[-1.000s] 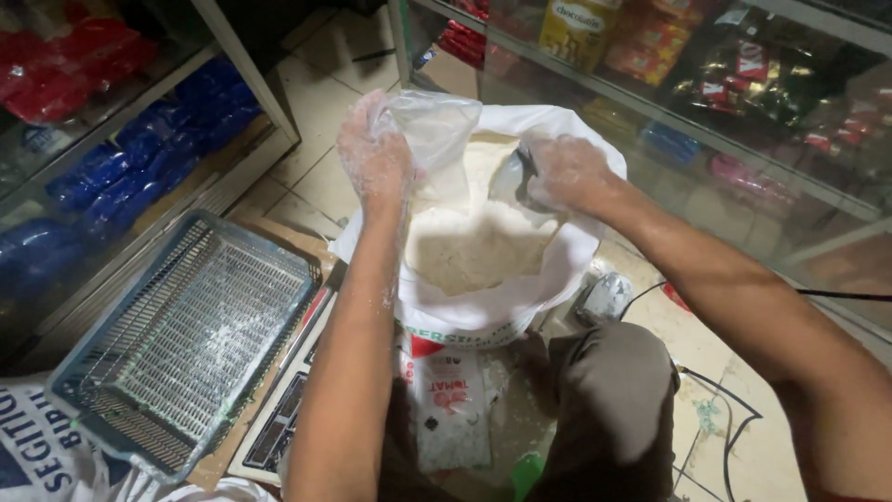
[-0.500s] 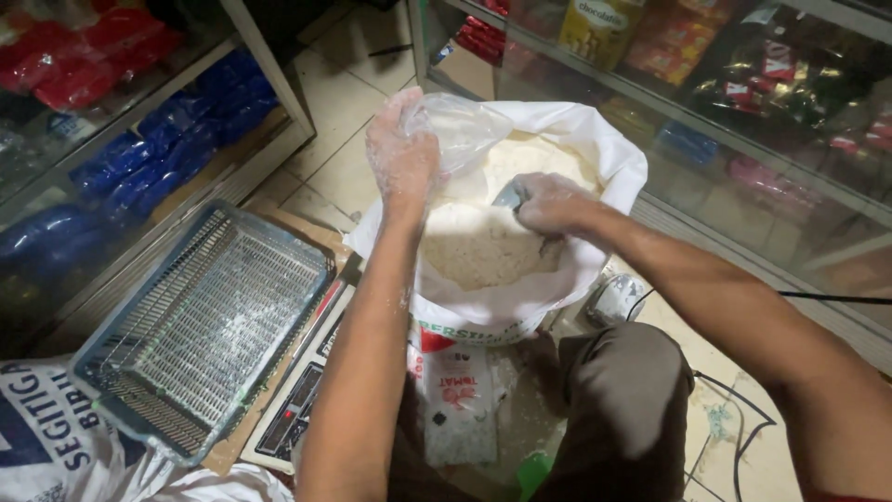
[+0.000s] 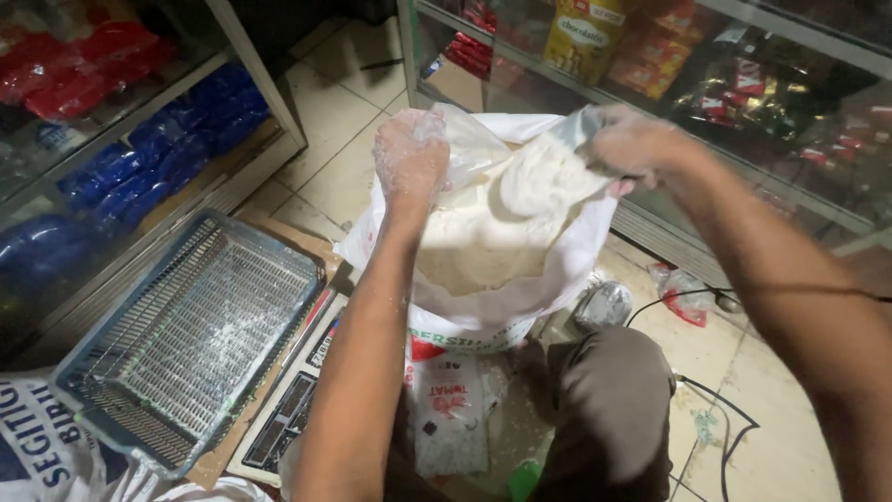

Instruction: Portioning and packaging flour from large sacks into smaller bags using a scoop and a digital scale.

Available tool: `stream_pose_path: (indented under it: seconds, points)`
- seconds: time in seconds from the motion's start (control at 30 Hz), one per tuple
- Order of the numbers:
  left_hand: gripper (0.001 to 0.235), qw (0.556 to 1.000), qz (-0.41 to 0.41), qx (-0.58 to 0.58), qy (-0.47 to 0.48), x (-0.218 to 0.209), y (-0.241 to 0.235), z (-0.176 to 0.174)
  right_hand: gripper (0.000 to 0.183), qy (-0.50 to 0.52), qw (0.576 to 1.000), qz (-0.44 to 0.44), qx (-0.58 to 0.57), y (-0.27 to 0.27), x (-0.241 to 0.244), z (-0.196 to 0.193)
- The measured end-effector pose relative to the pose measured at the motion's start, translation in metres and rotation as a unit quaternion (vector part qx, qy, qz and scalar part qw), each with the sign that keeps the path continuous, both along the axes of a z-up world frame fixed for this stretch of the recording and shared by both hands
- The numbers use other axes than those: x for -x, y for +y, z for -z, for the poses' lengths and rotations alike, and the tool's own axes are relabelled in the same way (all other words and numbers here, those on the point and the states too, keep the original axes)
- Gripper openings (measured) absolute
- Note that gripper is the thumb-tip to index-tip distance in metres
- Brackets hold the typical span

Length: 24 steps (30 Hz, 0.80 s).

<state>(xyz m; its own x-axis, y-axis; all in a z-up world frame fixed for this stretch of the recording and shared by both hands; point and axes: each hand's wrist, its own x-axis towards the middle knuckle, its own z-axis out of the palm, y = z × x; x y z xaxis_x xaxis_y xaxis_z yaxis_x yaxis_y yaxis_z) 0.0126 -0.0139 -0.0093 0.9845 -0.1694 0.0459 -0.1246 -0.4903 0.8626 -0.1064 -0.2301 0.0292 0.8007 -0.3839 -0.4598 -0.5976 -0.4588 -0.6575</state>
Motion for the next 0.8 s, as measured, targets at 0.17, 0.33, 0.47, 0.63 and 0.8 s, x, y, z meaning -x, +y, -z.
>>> stream_pose_path:
  seconds: [0.17,0.33,0.47,0.63,0.8]
  points:
    - [0.041,0.996,-0.036,0.017,0.077,0.009,-0.019,-0.005,0.063,-0.013,0.994,0.092,0.052,0.002,0.001,-0.052]
    - [0.044,0.997,0.006,0.006,0.07,0.015,-0.04,-0.006,0.035,-0.058,0.988,0.001,0.144,0.012,-0.027,-0.042]
    - [0.041,0.993,-0.009,0.071,0.099,0.025,-0.043,-0.006,0.024,-0.075,0.978,-0.033,0.192,0.059,-0.034,-0.047]
    - [0.046,0.997,-0.028,0.038,0.058,0.015,-0.037,0.016,0.041,-0.062,0.892,-0.148,0.423,0.082,-0.053,-0.029]
    - [0.026,0.99,-0.038,0.069,0.119,0.023,-0.014,-0.012,0.032,-0.174,0.756,-0.206,0.597,0.086,-0.058,-0.012]
